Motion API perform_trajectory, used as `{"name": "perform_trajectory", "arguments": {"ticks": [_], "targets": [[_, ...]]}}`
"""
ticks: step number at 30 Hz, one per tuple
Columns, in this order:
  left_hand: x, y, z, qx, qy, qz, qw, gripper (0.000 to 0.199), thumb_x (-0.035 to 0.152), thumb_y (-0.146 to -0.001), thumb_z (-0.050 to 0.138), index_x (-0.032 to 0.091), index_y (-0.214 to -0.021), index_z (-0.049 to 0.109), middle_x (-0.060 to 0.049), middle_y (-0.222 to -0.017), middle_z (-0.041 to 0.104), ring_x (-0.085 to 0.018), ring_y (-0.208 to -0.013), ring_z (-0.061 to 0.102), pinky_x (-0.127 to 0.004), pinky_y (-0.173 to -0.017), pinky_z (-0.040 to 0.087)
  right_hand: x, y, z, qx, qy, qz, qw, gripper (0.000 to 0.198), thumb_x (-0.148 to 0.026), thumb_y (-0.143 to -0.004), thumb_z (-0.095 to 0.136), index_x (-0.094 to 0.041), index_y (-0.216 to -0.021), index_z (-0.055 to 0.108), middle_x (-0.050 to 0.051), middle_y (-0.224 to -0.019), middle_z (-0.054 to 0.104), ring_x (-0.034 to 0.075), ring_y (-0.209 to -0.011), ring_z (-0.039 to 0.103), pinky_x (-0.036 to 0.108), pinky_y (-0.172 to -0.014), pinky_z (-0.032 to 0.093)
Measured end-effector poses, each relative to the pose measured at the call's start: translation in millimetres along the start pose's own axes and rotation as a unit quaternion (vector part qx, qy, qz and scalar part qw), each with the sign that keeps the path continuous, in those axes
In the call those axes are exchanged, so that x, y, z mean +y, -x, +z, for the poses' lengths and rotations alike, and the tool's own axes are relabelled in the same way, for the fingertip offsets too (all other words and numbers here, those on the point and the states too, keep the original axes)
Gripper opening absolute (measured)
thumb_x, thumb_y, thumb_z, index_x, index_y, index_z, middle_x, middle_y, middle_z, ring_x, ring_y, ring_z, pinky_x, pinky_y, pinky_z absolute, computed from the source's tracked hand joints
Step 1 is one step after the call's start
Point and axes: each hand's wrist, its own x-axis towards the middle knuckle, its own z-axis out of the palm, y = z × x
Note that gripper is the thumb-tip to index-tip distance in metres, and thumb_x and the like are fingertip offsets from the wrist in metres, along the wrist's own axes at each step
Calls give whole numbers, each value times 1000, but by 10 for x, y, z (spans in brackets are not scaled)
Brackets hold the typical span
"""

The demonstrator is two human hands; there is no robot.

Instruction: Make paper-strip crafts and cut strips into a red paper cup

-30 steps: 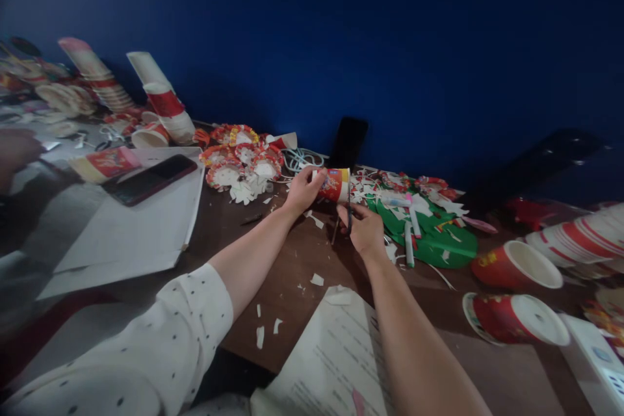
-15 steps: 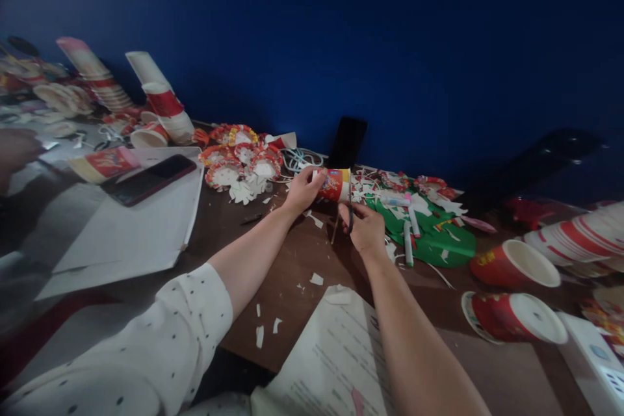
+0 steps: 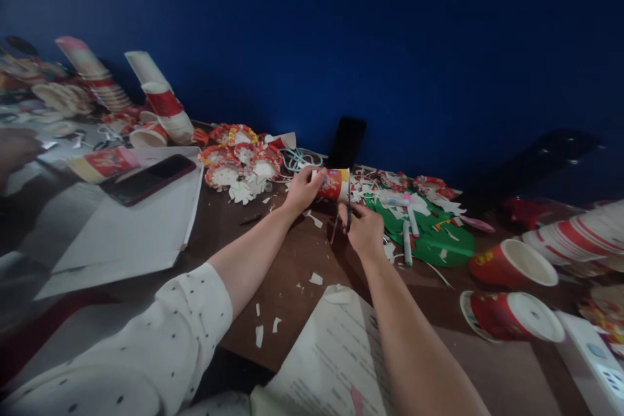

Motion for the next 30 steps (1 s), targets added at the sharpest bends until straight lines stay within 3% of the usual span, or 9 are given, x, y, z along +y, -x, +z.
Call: {"name": "perform_trajectory", "arguments": {"ticks": [10, 16, 21, 30], "targets": [[-20, -9, 3, 16, 18, -9, 1000, 33, 47, -82, 57, 19, -97, 64, -4, -93, 65, -16, -86, 58, -26, -80, 42, -2, -1, -12, -12, 2, -19, 1000, 40, -53, -68, 63, -17, -52, 57, -3, -43, 47, 8, -39, 41, 22, -42, 31], [-60, -33, 6, 12, 29, -48, 998, 46, 60, -79, 53, 17, -94, 64, -4, -86, 65, -15, -80, 57, -26, -77, 42, 86, -37, 15, -30, -35, 19, 999, 40, -54, -63, 68, -15, -67, 68, -2, -49, 53, 10, -42, 47, 23, -43, 38], [-36, -20, -12, -4, 20, -1, 1000, 38, 50, -81, 57, 16, -95, 66, -5, -87, 67, -16, -81, 58, -26, -77, 43, 130, -76, 21, -21, -54, 41, 997, 48, -55, -58, 71, -12, -82, 74, 0, -52, 57, 12, -44, 48, 24, -43, 40], [-27, -13, -19, -10, 5, 24, 1000, 38, 48, -82, 56, 16, -99, 66, -6, -90, 67, -15, -81, 58, -25, -75, 42, 72, -56, -15, -12, -30, 31, 999, 44, -56, -60, 69, -13, -70, 71, -1, -48, 54, 10, -41, 45, 23, -42, 34]]}}
